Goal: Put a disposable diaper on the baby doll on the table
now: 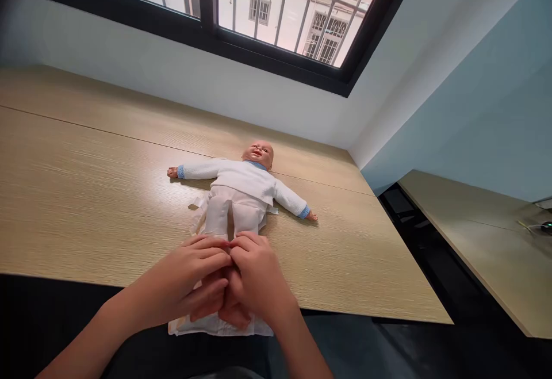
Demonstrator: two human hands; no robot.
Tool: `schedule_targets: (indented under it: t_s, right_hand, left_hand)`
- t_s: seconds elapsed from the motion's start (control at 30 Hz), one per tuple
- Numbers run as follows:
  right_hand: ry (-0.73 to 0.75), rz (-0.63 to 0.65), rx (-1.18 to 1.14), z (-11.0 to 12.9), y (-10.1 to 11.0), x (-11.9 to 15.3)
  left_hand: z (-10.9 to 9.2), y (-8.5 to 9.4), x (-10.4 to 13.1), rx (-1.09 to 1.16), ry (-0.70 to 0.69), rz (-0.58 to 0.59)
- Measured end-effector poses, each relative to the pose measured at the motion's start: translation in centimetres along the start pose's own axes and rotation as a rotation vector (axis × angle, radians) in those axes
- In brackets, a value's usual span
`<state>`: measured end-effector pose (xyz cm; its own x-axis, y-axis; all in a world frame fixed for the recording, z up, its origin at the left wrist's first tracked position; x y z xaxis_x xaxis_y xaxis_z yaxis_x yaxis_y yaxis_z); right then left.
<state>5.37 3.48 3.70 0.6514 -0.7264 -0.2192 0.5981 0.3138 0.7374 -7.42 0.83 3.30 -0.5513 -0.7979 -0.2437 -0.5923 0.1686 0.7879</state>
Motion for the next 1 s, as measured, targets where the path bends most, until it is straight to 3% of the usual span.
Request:
schedule_targets:
  t_s: [0.1, 0.23, 0.3, 0.4, 0.47, 0.57, 0.7, 0.87, 1.0]
  right_hand:
    - [-0.052, 0.010, 0.097, -1.1, -0.5, 0.2]
    - [-0.303, -0.178, 0.109, -3.8, -0.9, 2.0]
    - [-0.413, -0.213, 0.046, -4.8, -1.2, 2.9]
    - [-0.417, -0.205, -0.042, -5.5, -0.3, 3.4]
    - [-0.383, -0.187, -0.024, -5.9, 1.1, 3.5]
    - [-0.399, -0.122, 0.082, -7.4, 2.8, 3.6]
    - [-0.439, -0.076, 0.202, -9.0, 3.3, 3.9]
    - [-0.426, -0.065, 0.289, -8.6, 2.5, 3.8]
    - [-0.405, -0.135, 0.296, -7.3, 2.7, 3.4]
  left_hand:
    - [0.1, -1.8, -0.1, -0.147, 0.048, 0.012]
    - [0.5, -3.4, 1.6, -0.268, 0.169, -0.193]
    - [0.4, -3.1, 2.6, -0.267, 0.230, -0.285]
    - [0.9, -0.8, 3.8, -0.287, 0.298, -0.349]
    - [2.1, 1.2, 4.5, -0.298, 0.352, -0.324]
    - [5.1, 2.9, 6.0, -0.336, 0.469, -0.192]
    - [7.9, 2.8, 7.5, -0.395, 0.471, -0.125]
    - [8.6, 1.6, 7.6, -0.380, 0.452, -0.160]
    - [7.9, 2.3, 5.9, -0.300, 0.431, -0.138]
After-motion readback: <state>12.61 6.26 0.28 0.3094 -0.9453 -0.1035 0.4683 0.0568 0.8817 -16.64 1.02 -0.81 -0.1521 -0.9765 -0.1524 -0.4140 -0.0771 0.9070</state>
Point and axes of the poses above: each hand's wrist, its own x-axis away from the middle knuckle, its own y-axis out of the back of the hand, z = x × y, the point moved 7 cm from there along -x, towards the middle knuckle, and after that the axes turned 4 degrees about -x, right-handed, at the moved point
